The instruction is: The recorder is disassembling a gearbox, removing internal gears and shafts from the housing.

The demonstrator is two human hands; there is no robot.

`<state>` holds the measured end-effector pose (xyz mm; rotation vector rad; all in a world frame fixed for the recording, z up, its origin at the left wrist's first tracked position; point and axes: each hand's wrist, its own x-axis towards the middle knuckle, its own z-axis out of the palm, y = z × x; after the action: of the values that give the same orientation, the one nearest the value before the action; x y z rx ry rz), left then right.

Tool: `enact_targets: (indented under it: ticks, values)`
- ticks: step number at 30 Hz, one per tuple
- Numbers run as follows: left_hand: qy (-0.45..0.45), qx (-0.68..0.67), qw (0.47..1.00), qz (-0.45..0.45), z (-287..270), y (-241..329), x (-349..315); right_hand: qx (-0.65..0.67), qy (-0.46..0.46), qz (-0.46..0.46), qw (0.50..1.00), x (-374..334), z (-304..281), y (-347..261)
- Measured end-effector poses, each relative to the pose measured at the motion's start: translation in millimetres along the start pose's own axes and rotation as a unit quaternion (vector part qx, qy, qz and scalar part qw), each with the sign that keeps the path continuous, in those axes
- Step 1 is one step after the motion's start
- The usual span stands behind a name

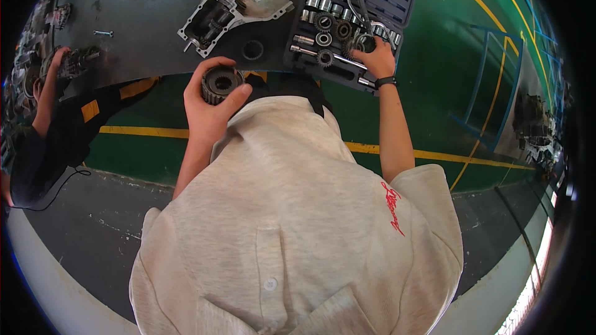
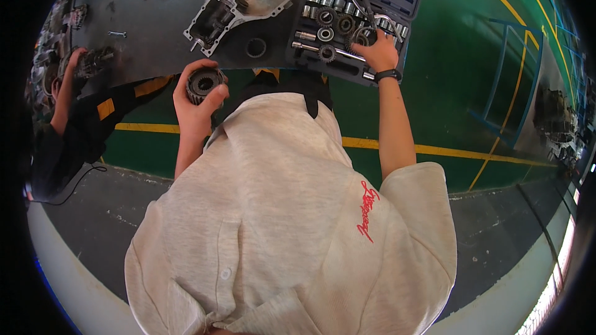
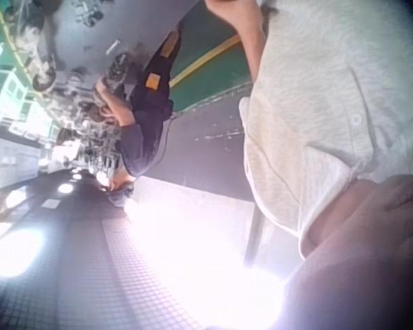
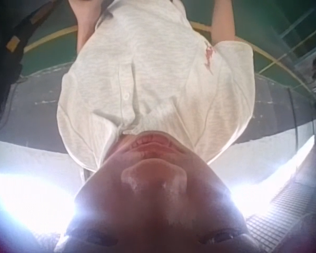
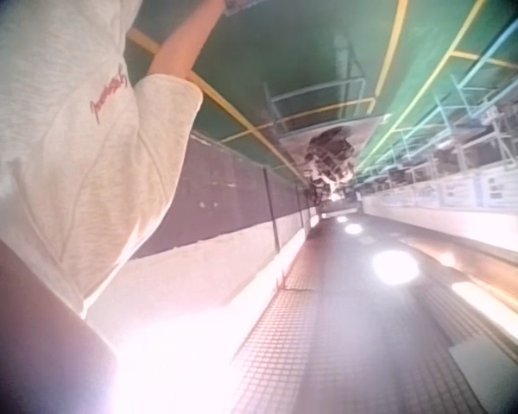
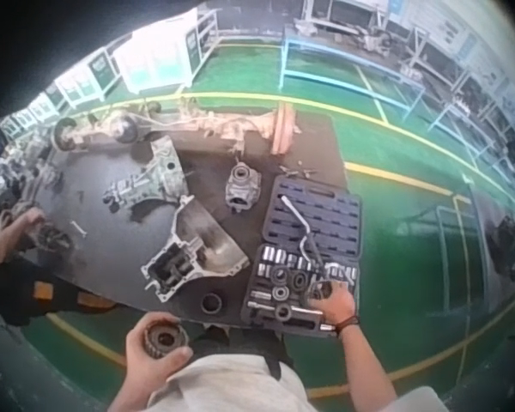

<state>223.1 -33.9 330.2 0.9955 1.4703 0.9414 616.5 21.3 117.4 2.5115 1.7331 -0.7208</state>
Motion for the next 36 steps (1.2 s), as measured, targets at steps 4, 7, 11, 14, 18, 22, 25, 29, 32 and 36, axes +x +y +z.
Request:
enact_targets:
  ticks: [4, 7, 11, 14, 18, 22, 25, 29, 32, 36]
  values:
    - [0.007, 0.009, 1.000, -0.016, -1.1, 1.4, 2.6, 0.102, 0.008, 0.051, 0.993, 15.8, -6.7, 9.0]
    - [0.002, -0.002, 1.000, -0.014, -1.8, 1.3, 4.7, 0.106, 0.026, 0.048, 0.993, 35.3, -10.8, -0.1]
    - [0.000, 0.032, 0.999, 0.020, 1.7, -0.1, 6.4, 0.032, 0.025, -0.059, 0.997, 66.8, -2.9, -31.2]
    - [0.004, 0.027, 0.999, 0.020, 4.1, 0.9, 3.7, -0.005, 0.006, -0.136, 0.991, 91.6, 10.7, -69.6]
    - [0.012, -0.002, 1.000, -0.022, 7.4, 3.9, -2.4, -0.109, -0.053, -0.159, 0.980, 124.2, 27.7, -96.5]
    - [0.021, 0.003, 1.000, -0.022, 7.3, 3.6, -7.1, -0.126, -0.079, -0.163, 0.975, 139.6, 32.4, -97.0]
    - [0.029, 0.000, 0.999, -0.022, 4.8, 2.3, -11.3, -0.054, -0.110, -0.172, 0.977, 127.1, 19.0, -90.1]
    - [0.038, -0.020, 0.999, -0.012, 3.6, -2.7, -8.2, -0.001, -0.019, -0.182, 0.983, 76.7, 28.4, -50.1]
    - [0.035, -0.027, 0.999, -0.015, 3.2, -1.7, -6.7, -0.002, -0.043, -0.177, 0.983, 51.4, 43.5, -29.2]
    - [0.026, -0.008, 1.000, 0.013, 3.1, -3.8, -4.5, 0.023, -0.033, -0.153, 0.987, 47.6, 47.2, -28.8]
